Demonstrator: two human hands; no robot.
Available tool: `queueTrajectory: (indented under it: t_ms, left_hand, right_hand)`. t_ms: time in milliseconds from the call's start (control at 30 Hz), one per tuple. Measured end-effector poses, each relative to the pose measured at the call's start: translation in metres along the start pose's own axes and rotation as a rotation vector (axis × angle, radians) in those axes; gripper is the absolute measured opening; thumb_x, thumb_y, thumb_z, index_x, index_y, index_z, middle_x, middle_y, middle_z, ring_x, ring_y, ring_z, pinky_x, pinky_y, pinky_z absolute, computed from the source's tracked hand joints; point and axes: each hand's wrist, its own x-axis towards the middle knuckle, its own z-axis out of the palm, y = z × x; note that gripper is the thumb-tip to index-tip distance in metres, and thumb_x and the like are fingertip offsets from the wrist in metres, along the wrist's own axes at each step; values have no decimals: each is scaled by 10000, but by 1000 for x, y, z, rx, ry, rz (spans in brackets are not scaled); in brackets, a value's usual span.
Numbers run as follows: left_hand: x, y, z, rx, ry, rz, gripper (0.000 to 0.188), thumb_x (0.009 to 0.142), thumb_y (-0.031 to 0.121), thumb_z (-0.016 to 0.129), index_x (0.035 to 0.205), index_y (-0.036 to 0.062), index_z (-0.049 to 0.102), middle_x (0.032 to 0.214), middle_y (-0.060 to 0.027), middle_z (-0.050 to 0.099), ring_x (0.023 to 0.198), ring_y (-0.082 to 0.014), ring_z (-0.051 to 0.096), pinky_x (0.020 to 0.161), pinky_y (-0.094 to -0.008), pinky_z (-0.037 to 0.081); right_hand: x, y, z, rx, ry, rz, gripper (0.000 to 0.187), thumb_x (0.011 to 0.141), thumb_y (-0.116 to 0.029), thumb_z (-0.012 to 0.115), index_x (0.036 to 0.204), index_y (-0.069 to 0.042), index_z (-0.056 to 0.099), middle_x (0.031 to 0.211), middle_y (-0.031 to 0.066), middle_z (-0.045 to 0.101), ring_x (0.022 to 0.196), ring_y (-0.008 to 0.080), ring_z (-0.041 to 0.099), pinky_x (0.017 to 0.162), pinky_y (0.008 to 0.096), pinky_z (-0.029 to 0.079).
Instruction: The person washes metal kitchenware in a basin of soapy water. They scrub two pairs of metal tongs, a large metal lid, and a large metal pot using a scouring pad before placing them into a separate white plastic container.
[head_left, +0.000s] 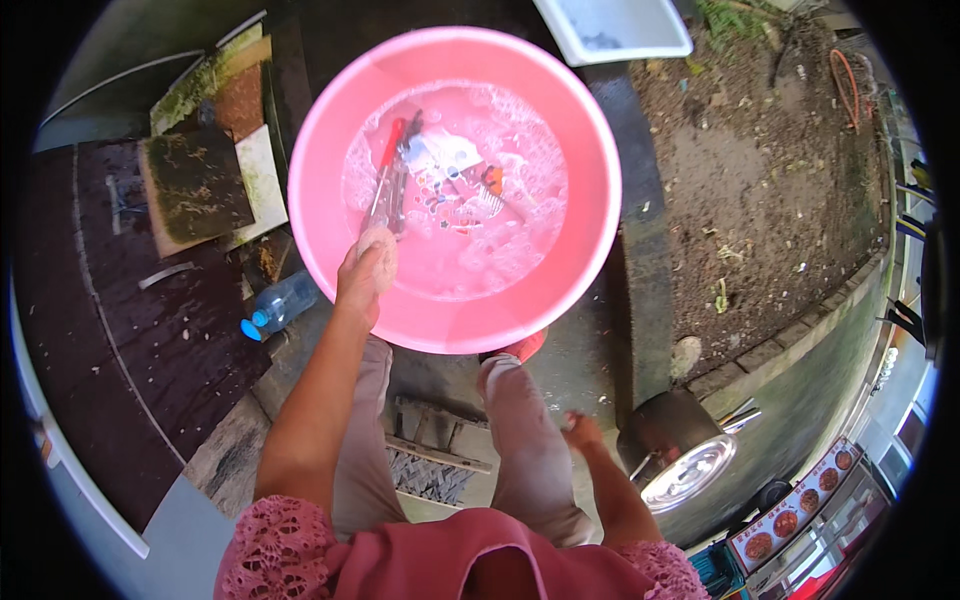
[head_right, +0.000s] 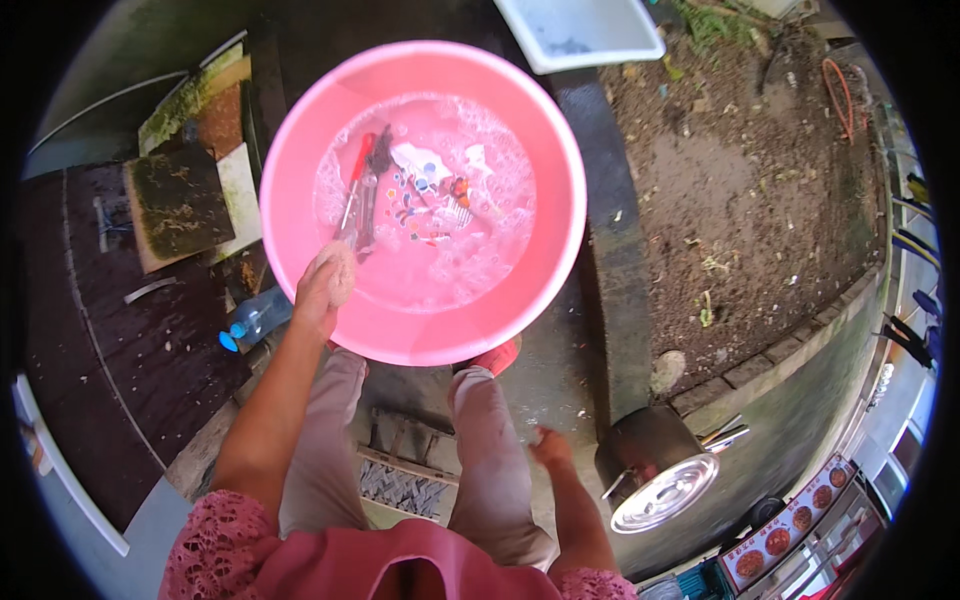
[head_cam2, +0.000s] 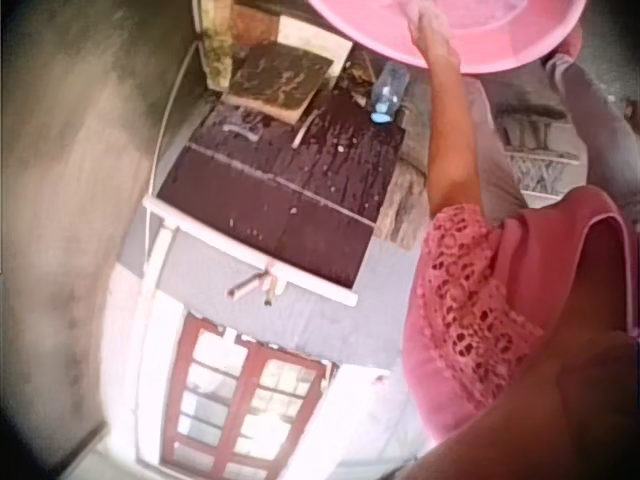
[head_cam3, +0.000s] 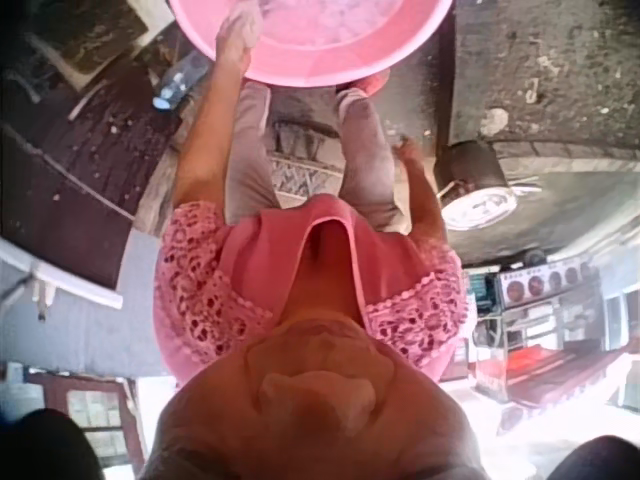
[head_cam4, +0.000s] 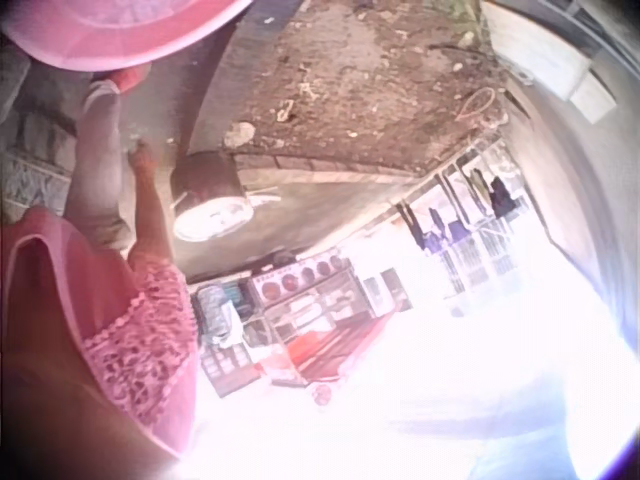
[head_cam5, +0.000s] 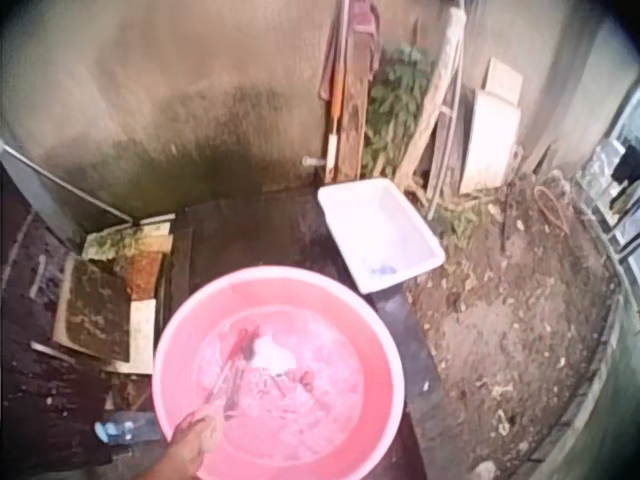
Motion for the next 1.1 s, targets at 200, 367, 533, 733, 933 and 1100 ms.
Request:
queueTrajectory:
  t_ms: [200, 367, 533, 733, 933, 1100]
  left_hand:
    - [77, -50, -5, 137, -52, -34, 371, 884, 149, 580, 1227, 26, 508, 1100, -62, 604, 985, -154, 592, 841, -286, 493]
    - [70, -45, 13, 135, -170, -106, 372, 904, 188, 528, 1235, 18, 502, 1117, -88, 611, 1011, -179, 600, 885, -306, 484]
    - [58, -27, 41, 177, -296, -95, 397, 911, 213, 503, 1237, -12, 490, 1137, -117, 601, 1037, -203, 588, 911, -329, 468]
    - [68, -1, 35, 51, -411, -83, 386, 911, 171, 523, 1251, -6, 480, 1167, -104, 581, 1043, -186, 579, 904, -310, 471]
    - [40, 23, 18, -90, -367, 55, 398, 903, 167, 526, 1266, 11, 473, 1158, -101, 582, 1033, -195, 585, 873, -330, 495]
    - [2, 38, 0, -188, -368, 250, 382, 907, 140, 501, 1262, 3, 465, 1138, -109, 581, 1044, -202, 580, 894, -342, 483]
  right_hand:
    - [25, 4, 129, 223, -232, -1, 386, 776, -273, 605, 1152, -186, 586, 1098, 138, 611, 1022, 290, 579, 854, 398, 467]
    - [48, -2, 143, 356, -189, 34, 331, 782, -251, 591, 1101, -167, 603, 1036, 125, 621, 965, 269, 588, 808, 382, 474]
    - [68, 1, 137, 384, -183, 28, 279, 788, -229, 578, 1051, -148, 620, 974, 112, 630, 907, 249, 597, 763, 366, 481]
    - [87, 6, 114, 311, -180, 5, 225, 794, -203, 561, 990, -126, 641, 900, 96, 642, 839, 225, 609, 708, 346, 490]
    - [124, 3, 57, 132, -169, -74, 189, 801, -177, 544, 929, -103, 661, 826, 80, 653, 770, 200, 620, 653, 327, 498]
    - [153, -23, -18, -80, -221, -166, 180, 807, -156, 530, 878, -84, 678, 764, 67, 662, 713, 180, 630, 608, 310, 505]
